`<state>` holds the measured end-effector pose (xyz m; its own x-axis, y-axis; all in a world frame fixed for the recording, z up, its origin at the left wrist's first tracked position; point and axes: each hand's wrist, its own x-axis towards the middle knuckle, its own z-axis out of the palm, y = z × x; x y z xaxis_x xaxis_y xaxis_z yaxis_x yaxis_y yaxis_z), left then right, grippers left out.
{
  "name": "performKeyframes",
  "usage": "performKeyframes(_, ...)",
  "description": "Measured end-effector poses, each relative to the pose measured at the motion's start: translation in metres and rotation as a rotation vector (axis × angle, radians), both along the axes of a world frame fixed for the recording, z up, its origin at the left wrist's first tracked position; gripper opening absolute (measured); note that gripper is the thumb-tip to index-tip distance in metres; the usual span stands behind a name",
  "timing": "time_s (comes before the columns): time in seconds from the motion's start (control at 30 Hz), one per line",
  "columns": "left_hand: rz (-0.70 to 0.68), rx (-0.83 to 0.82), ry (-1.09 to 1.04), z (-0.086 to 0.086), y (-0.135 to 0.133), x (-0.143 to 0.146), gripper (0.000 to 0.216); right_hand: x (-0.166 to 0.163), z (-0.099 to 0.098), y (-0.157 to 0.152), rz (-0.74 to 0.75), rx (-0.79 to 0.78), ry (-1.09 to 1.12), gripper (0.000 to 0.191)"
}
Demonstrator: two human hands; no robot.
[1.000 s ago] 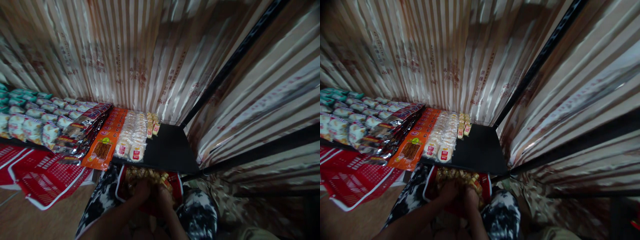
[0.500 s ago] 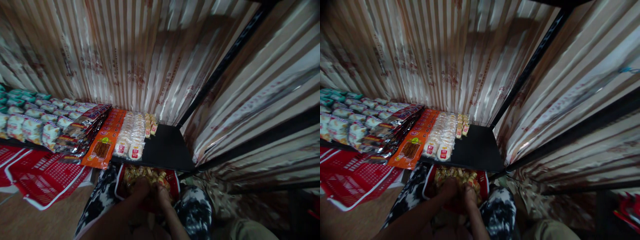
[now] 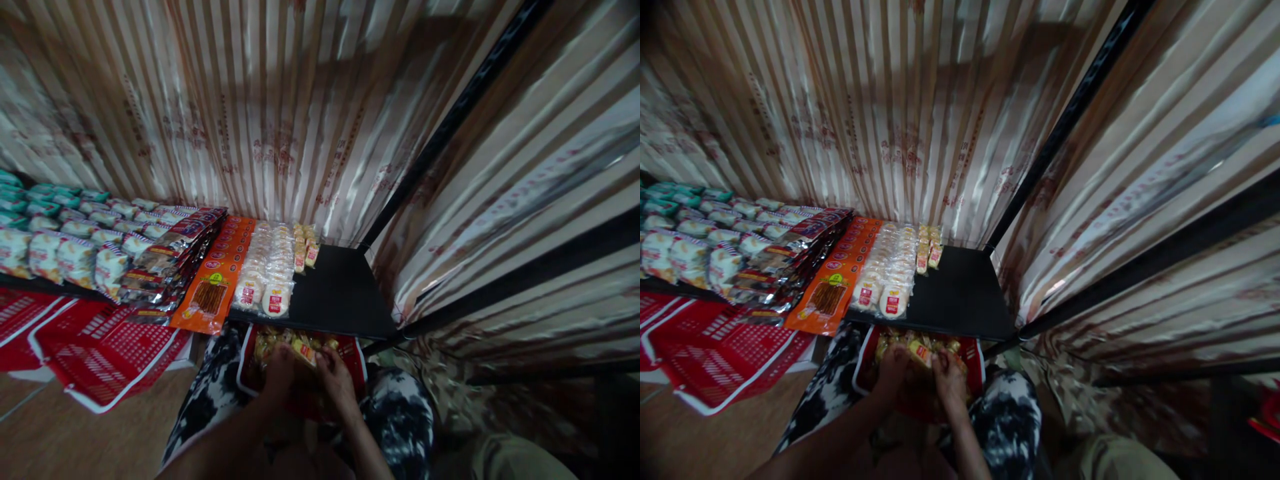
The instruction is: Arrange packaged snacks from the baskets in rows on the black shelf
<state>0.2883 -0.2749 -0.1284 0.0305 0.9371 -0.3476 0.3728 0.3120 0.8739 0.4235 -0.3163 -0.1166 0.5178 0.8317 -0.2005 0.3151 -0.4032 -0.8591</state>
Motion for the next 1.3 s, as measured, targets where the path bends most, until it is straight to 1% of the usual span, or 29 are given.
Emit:
performKeyframes(0.03,0.036,-0.001,-0.064,0.002,0.000,0.001,0.013,0.000,0.002,0.000,-0.030,0.009,0.079,0.046)
performKeyframes(0.1,0.138,-0.007,-0.261,0.007,0.000,0.004,0.009,0.000,0.005,-0.001,-0.074,0.044,0.254,0.051)
performKeyframes(0.17,0.228,-0.011,-0.495,0.016,-0.001,0.008,0.018,0.000,0.010,-0.002,-0.118,0.076,0.401,0.053)
performKeyframes(0.2,0.247,-0.015,-0.586,0.021,-0.001,0.010,0.023,0.001,0.013,-0.002,-0.140,0.088,0.453,0.053)
performKeyframes(0.27,0.236,-0.030,-0.682,0.034,-0.002,0.012,0.029,0.003,0.022,-0.001,-0.171,0.115,0.521,0.052)
performKeyframes(0.37,0.186,-0.070,-0.724,0.055,-0.002,0.011,0.032,0.010,0.039,0.002,-0.176,0.162,0.575,0.050)
performKeyframes(0.47,0.121,-0.087,-0.683,0.073,0.001,0.007,0.037,0.021,0.057,0.008,-0.137,0.212,0.589,0.051)
performKeyframes(0.53,0.064,-0.085,-0.640,0.081,0.004,0.005,0.044,0.027,0.068,0.014,-0.089,0.237,0.587,0.052)
performKeyframes(0.6,-0.027,-0.085,-0.609,0.086,0.008,0.005,0.046,0.032,0.077,0.022,-0.042,0.259,0.587,0.053)
performKeyframes(0.67,-0.102,-0.090,-0.605,0.089,0.012,0.006,0.042,0.033,0.082,0.030,-0.033,0.288,0.582,0.055)
performKeyframes(0.7,-0.108,-0.092,-0.617,0.091,0.015,0.008,0.042,0.033,0.084,0.034,-0.052,0.306,0.574,0.055)
performKeyframes(0.8,-0.008,-0.074,-0.695,0.097,0.022,0.014,0.045,0.027,0.084,0.044,-0.141,0.338,0.561,0.054)
performKeyframes(0.9,0.091,-0.045,-0.720,0.099,0.030,0.024,0.048,0.019,0.078,0.050,-0.133,0.321,0.577,0.049)
performKeyframes(0.97,0.110,-0.044,-0.718,0.095,0.036,0.031,0.050,0.016,0.072,0.055,-0.121,0.326,0.562,0.046)
performKeyframes(1.07,0.096,-0.028,-0.710,0.084,0.048,0.044,0.049,0.017,0.068,0.066,-0.152,0.360,0.508,0.045)
performKeyframes(1.17,0.079,0.043,-0.663,0.075,0.060,0.055,0.039,0.022,0.067,0.082,-0.173,0.387,0.493,0.045)
performKeyframes(1.23,0.058,0.063,-0.619,0.073,0.069,0.061,0.030,0.027,0.068,0.095,-0.185,0.390,0.484,0.043)
performKeyframes(1.3,0.045,0.062,-0.539,0.073,0.077,0.067,0.026,0.032,0.068,0.108,-0.186,0.387,0.467,0.039)
